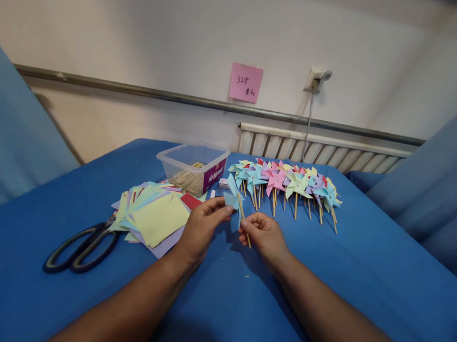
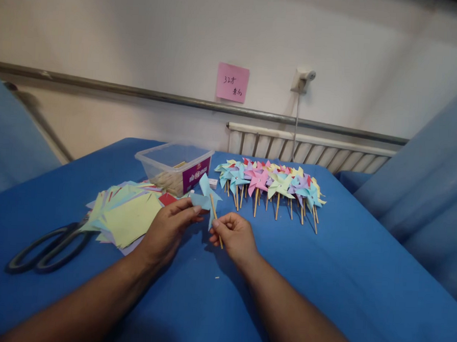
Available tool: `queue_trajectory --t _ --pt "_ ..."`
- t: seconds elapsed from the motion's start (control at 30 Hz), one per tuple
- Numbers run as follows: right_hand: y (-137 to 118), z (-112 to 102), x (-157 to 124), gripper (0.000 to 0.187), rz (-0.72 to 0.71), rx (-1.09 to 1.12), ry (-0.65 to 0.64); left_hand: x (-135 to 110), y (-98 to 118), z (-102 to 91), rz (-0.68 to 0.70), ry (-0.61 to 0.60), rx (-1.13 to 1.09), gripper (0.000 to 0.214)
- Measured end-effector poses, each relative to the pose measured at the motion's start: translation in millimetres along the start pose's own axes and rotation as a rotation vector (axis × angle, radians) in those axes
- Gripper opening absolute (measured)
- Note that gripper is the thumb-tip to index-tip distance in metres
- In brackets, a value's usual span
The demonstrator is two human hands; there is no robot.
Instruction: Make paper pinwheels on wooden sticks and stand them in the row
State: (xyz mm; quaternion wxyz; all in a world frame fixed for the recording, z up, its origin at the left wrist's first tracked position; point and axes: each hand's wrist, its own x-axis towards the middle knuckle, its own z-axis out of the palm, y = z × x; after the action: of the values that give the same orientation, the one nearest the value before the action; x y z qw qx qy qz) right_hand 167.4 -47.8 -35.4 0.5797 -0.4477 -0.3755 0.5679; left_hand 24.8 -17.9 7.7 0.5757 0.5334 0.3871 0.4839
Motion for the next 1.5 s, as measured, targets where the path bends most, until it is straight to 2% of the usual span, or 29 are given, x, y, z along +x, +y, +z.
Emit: queue_trajectory --t 0.13,0.27,0.33,0.5,0.7,0.93,1.27,1.33,1.43,1.5 --pt "-0.4 -1.5 1.2 0.036 0.030 0.075 -0.009 1.0 0.8 -2.2 -0.001 0.054 -0.022 0.033" --pt "-1.2 -2.3 0.9 0.032 0.064 0.126 -0.055 5.4 0.1 -3.5 0.016 0.202 -0.031 0.038" --pt "-1.7 -1.8 -0.2 0.031 0.083 0.143 -0.085 7.1 -0.4 -3.1 0.001 0.235 -0.048 0.042" --pt "-2.0 0.4 -3.6 0.030 0.099 0.161 -0.158 8.4 -3.9 -3.4 -0.045 0.195 -0.097 0.041" --pt "0.5 1.5 -3.4 0.030 0.092 0.160 -0.164 9.1 -5.7 -5.6 -0.042 0.191 -0.152 0.037" --pt "2.3 4.3 -4.4 0.031 0.107 0.124 -0.209 6.3 -4.9 -1.4 -0.069 0.066 -0.118 0.029" --pt "3.1 1.2 -4.6 0.033 0.148 0.063 -0.321 5.5 -3.3 -0.6 -0.105 0.081 -0.185 0.025" --pt "1.5 -3.3 -0.3 0.032 0.080 0.034 -0.233 6.1 -2.0 -1.1 -0.135 0.077 -0.204 0.025" --pt "-3.6 -10.2 6.5 0.034 -0.106 0.022 -0.016 6.9 -2.7 -2.3 -0.206 0.049 -0.221 0.027" --pt "-7.1 -12.6 8.9 0.039 -0.199 0.031 0.001 6.3 -4.4 -2.1 -0.257 0.016 -0.216 0.028"
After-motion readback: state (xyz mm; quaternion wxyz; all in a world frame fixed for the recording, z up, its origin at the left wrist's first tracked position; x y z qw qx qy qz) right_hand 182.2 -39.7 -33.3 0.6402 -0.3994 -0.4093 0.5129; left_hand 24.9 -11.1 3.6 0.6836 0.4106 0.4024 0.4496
